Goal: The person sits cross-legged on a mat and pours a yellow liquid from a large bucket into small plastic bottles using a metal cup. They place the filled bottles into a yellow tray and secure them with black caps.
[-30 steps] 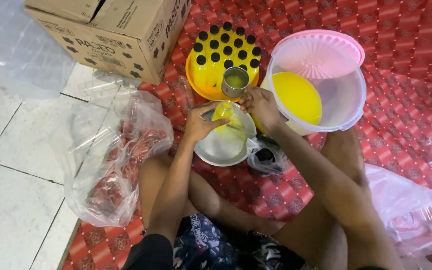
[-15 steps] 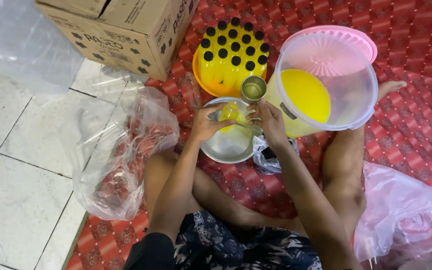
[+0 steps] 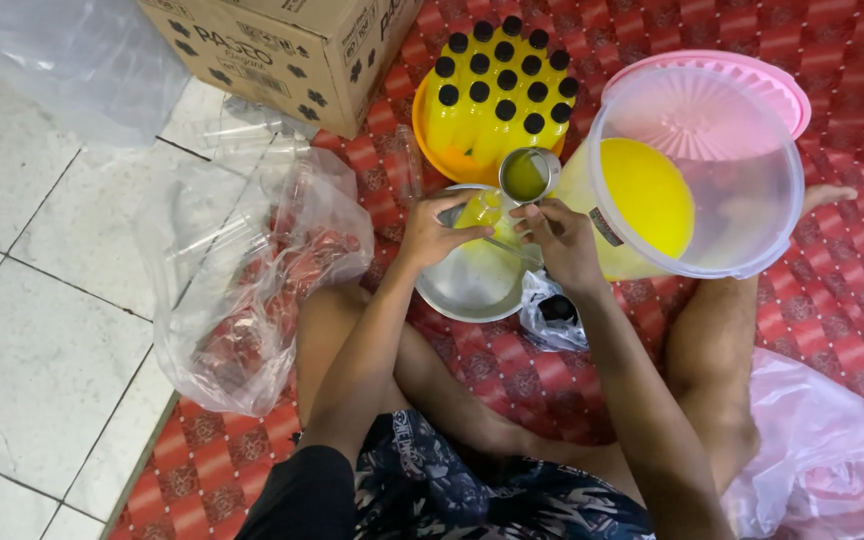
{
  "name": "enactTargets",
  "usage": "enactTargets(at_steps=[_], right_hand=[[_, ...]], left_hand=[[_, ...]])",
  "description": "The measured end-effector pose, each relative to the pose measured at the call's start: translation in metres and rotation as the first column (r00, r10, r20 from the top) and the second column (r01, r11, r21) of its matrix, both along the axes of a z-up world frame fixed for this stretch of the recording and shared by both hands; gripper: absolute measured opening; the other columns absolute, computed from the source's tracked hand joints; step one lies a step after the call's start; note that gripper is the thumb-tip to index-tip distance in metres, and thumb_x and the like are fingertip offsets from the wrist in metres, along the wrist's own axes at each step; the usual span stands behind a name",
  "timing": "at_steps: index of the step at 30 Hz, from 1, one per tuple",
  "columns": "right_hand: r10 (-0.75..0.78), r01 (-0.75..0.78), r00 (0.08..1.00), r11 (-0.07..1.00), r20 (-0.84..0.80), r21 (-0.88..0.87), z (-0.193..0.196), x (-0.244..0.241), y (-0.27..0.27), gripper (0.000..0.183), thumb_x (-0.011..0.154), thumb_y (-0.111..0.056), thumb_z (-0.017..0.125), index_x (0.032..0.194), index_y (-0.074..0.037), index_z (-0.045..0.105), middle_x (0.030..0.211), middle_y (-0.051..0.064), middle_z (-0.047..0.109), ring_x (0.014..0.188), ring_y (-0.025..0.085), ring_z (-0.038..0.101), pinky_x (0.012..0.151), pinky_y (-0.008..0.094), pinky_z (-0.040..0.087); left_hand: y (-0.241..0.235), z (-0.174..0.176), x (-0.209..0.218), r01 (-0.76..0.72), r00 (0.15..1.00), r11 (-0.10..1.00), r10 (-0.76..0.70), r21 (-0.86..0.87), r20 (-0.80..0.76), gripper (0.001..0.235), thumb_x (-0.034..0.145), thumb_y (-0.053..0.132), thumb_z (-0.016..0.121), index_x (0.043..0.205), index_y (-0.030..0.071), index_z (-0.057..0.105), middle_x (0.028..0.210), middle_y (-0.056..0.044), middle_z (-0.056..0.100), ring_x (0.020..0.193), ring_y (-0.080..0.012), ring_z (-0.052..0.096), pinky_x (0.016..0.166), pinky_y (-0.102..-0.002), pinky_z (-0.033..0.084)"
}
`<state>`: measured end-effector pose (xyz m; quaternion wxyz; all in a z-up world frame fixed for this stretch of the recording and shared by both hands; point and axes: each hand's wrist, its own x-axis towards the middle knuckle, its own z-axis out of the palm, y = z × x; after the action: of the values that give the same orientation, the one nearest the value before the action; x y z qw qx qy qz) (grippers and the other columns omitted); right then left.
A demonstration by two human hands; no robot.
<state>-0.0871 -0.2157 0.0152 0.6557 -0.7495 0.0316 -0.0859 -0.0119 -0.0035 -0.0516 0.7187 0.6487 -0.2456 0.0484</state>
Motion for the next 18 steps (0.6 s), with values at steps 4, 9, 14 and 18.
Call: enactTargets(at_steps=[4,9,14,18], right_hand=[[0.027,-0.025,0.999,0.997,0.025,-0.071,0.001,0.000,-0.001,0.027,0.115,-0.016,0.068,0.106,0.007,0.079,0.106,0.021,0.071,0.089,0.030,0.078,0.077,0.040,0.067],[0.034,-0.029,0.999,0.991,0.035,-0.128,0.002,-0.002,0.003,0.024,0.115,-0.011,0.066,0.110,0.009,0.079,0.108,0.021,0.067,0.091,0.030,0.076,0.079,0.039,0.067],[0.037,-0.016,0.996,0.972,0.083,-0.233,0.007,-0.002,0.009,0.022,0.113,-0.009,0.067,0.111,0.008,0.080,0.111,0.022,0.065,0.089,0.031,0.075,0.079,0.041,0.066],[0.037,-0.007,0.995,0.952,0.092,-0.305,0.016,-0.005,0.015,0.021,0.113,-0.009,0.068,0.111,0.007,0.081,0.110,0.024,0.066,0.087,0.035,0.076,0.078,0.044,0.067]], left_hand=[[-0.001,-0.004,0.003,0.012,1.000,1.000,-0.012,0.020,0.019,0.054,0.069,0.022,0.108,0.116,0.009,0.085,0.115,-0.012,0.084,0.113,-0.0235,0.077,0.105,-0.038,0.056],[-0.002,-0.007,0.003,0.016,1.000,1.000,-0.016,0.020,0.005,0.056,0.068,0.021,0.108,0.117,0.008,0.084,0.117,-0.013,0.083,0.114,-0.0272,0.077,0.106,-0.040,0.056],[-0.001,-0.012,0.006,0.002,1.000,1.000,-0.002,0.019,0.015,0.057,0.068,0.022,0.109,0.117,0.007,0.084,0.117,-0.015,0.083,0.113,-0.0283,0.077,0.106,-0.042,0.056],[0.002,-0.011,0.006,-0.010,1.000,1.000,0.010,0.017,0.016,0.055,0.068,0.022,0.109,0.115,0.008,0.085,0.115,-0.013,0.083,0.112,-0.0276,0.078,0.105,-0.040,0.056]])
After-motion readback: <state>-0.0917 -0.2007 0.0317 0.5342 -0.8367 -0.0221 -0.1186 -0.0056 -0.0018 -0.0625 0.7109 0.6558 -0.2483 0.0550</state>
